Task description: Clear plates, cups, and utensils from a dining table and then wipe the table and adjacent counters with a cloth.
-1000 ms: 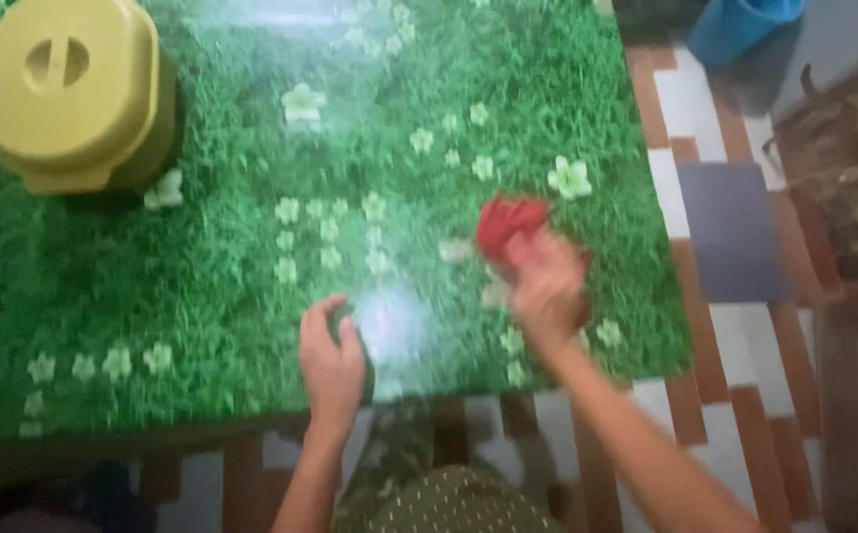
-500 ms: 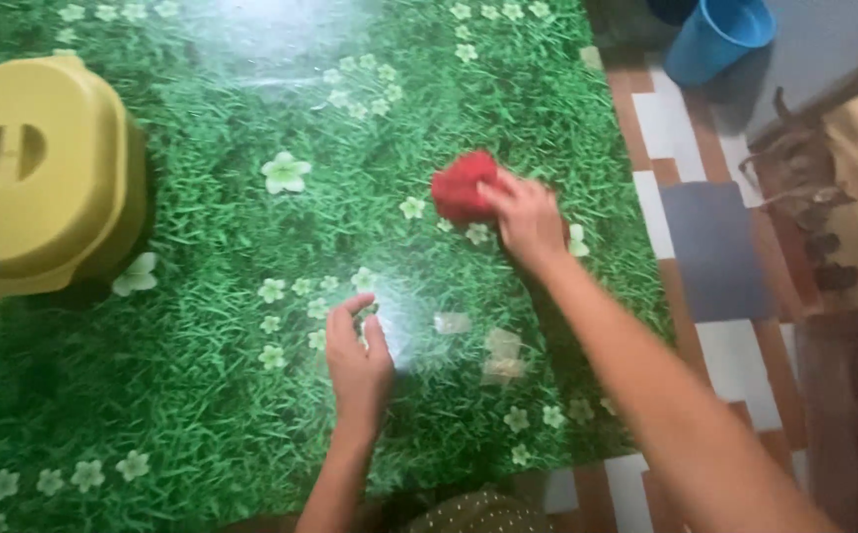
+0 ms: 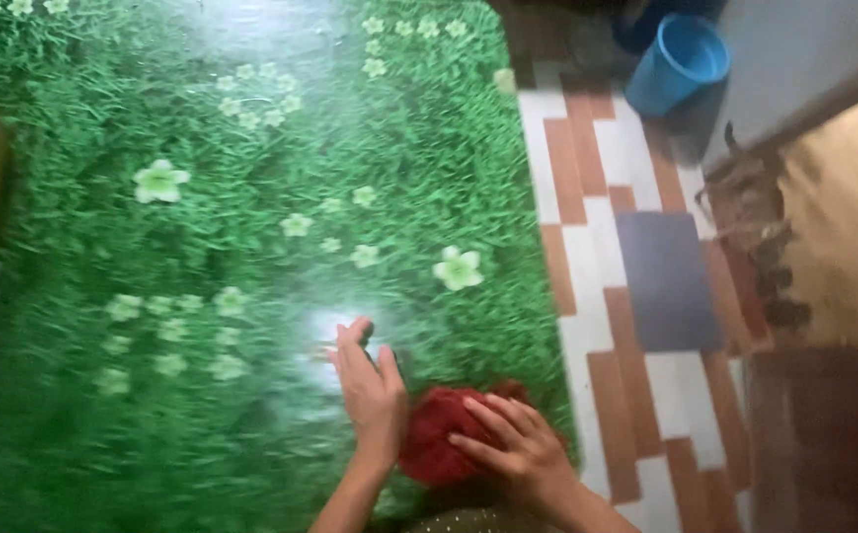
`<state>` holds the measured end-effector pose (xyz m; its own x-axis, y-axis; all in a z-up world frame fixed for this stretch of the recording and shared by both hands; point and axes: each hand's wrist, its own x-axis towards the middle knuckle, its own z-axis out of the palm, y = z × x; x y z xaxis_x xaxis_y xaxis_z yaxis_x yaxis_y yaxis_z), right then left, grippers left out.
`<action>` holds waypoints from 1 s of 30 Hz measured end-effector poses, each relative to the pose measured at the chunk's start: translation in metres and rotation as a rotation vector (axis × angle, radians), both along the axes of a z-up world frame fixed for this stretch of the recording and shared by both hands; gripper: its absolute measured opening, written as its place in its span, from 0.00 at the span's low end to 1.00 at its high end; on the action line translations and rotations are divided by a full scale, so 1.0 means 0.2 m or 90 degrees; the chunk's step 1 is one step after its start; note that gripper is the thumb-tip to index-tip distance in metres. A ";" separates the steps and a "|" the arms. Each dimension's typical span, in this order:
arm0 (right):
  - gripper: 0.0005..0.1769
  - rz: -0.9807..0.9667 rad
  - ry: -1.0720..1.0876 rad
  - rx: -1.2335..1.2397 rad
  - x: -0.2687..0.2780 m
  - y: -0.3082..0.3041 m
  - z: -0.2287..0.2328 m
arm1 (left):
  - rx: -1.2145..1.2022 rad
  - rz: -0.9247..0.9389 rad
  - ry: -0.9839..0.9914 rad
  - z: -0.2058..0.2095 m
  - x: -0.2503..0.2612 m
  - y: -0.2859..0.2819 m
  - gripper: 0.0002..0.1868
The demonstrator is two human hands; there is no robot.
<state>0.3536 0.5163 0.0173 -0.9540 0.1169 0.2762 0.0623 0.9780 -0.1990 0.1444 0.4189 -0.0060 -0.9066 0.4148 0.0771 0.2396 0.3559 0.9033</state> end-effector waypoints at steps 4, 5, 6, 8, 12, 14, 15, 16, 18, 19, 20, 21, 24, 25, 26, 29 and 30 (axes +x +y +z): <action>0.27 0.019 0.054 -0.046 -0.07 0.36 0.02 | 0.005 0.109 0.070 -0.17 0.18 0.27 0.31; 0.28 0.026 0.048 -0.053 -0.10 0.44 0.02 | -0.034 0.148 0.136 -0.18 0.21 0.31 0.28; 0.29 0.024 0.047 -0.058 -0.15 0.51 0.01 | -0.071 0.177 0.205 -0.20 0.19 0.35 0.25; 0.31 0.050 0.050 -0.092 -0.22 0.60 0.01 | -0.041 0.219 0.171 -0.21 0.19 0.37 0.26; 0.34 0.103 0.107 -0.063 -0.37 0.74 -0.07 | -0.074 0.265 0.204 -0.20 0.21 0.39 0.17; 0.35 0.120 0.111 -0.057 -0.44 0.77 -0.08 | -0.099 0.293 0.214 -0.19 0.21 0.43 0.16; 0.35 0.115 0.113 -0.053 -0.48 0.77 -0.10 | -0.125 0.300 0.221 -0.19 0.21 0.43 0.14; 0.35 0.133 0.112 -0.054 -0.51 0.80 -0.10 | -0.127 0.318 0.219 -0.18 0.21 0.44 0.14; 0.35 0.144 0.132 -0.086 -0.58 0.86 -0.10 | -0.176 0.320 0.249 -0.15 0.22 0.47 0.13; 0.35 0.161 0.131 -0.086 -0.61 0.89 -0.10 | -0.178 0.337 0.246 -0.15 0.23 0.48 0.13; 0.37 0.169 0.117 -0.084 -0.66 0.92 -0.09 | -0.186 0.338 0.244 -0.14 0.23 0.49 0.13; 0.39 0.176 0.104 -0.082 -0.71 0.95 -0.09 | -0.193 0.339 0.242 -0.13 0.23 0.50 0.13; 0.38 0.199 0.143 -0.082 -0.84 1.05 -0.12 | -0.220 0.348 0.243 -0.09 0.23 0.52 0.13; 0.38 0.219 0.144 -0.083 -0.89 1.08 -0.14 | -0.221 0.368 0.243 -0.12 0.24 0.49 0.13; 0.37 0.225 0.148 -0.073 -0.97 1.13 -0.15 | -0.234 0.371 0.255 -0.15 0.23 0.50 0.12; 0.37 0.265 0.151 -0.057 -1.15 1.29 -0.18 | -0.235 0.441 0.249 -0.18 0.23 0.59 0.09; 0.37 0.278 0.150 -0.050 -1.19 1.33 -0.19 | -0.222 0.486 0.235 -0.19 0.24 0.63 0.08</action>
